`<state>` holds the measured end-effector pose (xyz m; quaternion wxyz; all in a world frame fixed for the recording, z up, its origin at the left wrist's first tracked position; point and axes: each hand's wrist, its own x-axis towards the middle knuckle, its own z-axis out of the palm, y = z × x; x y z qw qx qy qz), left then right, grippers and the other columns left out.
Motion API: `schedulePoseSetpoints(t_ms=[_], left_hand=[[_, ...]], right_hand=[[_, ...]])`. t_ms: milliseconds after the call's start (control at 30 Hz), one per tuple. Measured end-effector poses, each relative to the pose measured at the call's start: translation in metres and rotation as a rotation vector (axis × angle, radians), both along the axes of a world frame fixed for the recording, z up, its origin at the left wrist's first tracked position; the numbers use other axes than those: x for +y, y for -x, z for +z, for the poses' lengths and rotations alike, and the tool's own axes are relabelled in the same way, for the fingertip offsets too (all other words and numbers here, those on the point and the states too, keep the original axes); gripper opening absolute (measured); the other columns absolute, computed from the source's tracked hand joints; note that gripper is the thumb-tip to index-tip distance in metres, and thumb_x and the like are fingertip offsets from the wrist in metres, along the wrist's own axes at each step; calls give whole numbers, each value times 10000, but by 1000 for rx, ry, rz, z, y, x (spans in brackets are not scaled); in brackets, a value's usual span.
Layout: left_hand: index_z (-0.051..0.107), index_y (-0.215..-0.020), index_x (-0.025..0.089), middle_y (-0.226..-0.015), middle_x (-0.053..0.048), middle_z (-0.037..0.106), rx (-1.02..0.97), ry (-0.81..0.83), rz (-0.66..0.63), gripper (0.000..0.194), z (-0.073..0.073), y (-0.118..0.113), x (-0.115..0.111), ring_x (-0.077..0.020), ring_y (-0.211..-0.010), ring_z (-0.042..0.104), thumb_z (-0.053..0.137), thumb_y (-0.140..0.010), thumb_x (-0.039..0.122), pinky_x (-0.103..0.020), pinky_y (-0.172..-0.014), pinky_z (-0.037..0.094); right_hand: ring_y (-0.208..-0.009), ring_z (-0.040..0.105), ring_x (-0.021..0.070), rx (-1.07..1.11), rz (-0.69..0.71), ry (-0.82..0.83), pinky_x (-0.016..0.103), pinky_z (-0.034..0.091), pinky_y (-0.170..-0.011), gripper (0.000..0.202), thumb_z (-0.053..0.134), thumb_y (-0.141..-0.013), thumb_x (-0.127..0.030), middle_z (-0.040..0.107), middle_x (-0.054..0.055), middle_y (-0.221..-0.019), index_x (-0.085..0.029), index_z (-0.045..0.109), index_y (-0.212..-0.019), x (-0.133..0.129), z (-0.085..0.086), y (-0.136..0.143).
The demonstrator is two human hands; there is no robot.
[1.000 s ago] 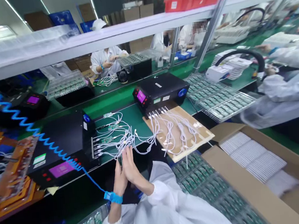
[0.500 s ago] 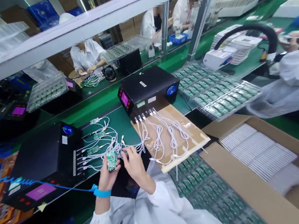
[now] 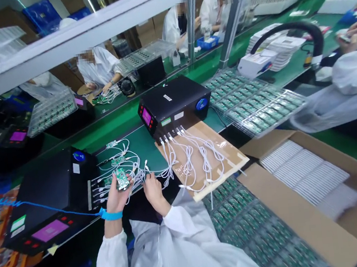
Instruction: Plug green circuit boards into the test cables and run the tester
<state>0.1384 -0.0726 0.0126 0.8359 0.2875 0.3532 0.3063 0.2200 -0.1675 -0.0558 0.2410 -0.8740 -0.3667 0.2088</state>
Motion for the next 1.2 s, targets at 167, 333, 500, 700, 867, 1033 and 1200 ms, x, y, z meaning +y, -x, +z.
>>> schedulePoseSetpoints(t_ms=[167,333,500,700,867,1033,1200], left_hand=[[730,-888,106,-867,-103,709,72,-18,7,376,-4,-3,9,-177,-820,695,518,-1052,370,-327,-799,627],[742,-926,116,-910,-116,751,62,-70,-35,297,-6,-5,17,-214,-898,728,589,-1020,352,-432,-905,634],[731,-915,109,-930,-121,759,16,-81,-83,195,-10,-7,22,-227,-937,739,707,-944,301,-457,-965,613],[690,-950,152,-920,-74,765,9,-145,-7,187,-14,-22,23,-217,-938,750,818,-856,251,-469,-980,596],[676,-931,156,-848,-55,764,27,-175,62,218,-16,-41,31,-197,-898,755,826,-858,297,-441,-981,588],[647,-911,152,-817,-57,757,29,-199,67,290,-20,-55,37,-209,-891,767,864,-817,321,-445,-976,582],[616,-905,166,-846,-47,757,28,-224,77,318,-22,-62,38,-209,-901,772,870,-809,332,-444,-974,587]], right_hand=[[-960,738,257,6,-45,-32,346,551,-797,232,466,-1023,-159,605,183,-1284,-118,586,-1217,6,-4,4],[-894,705,235,70,-150,-240,330,514,-780,213,458,-952,-119,670,140,-1087,-133,568,-1134,9,-19,5],[-709,659,206,171,-248,-492,293,485,-689,271,504,-975,-263,672,46,-822,-128,578,-1199,10,-30,-1],[-523,578,144,256,-235,-586,247,434,-579,382,482,-1000,-377,665,-3,-753,-161,641,-1273,6,-29,-10],[-481,572,129,339,-214,-626,241,446,-542,439,525,-959,-331,750,3,-822,-178,612,-1361,4,-24,-15],[-480,554,100,444,-206,-694,233,434,-500,298,587,-902,-355,757,41,-969,-180,664,-1131,3,-20,-21],[-572,647,160,500,-184,-765,241,462,-555,440,588,-940,-520,610,-27,-653,-164,673,-1184,3,-17,-27]])
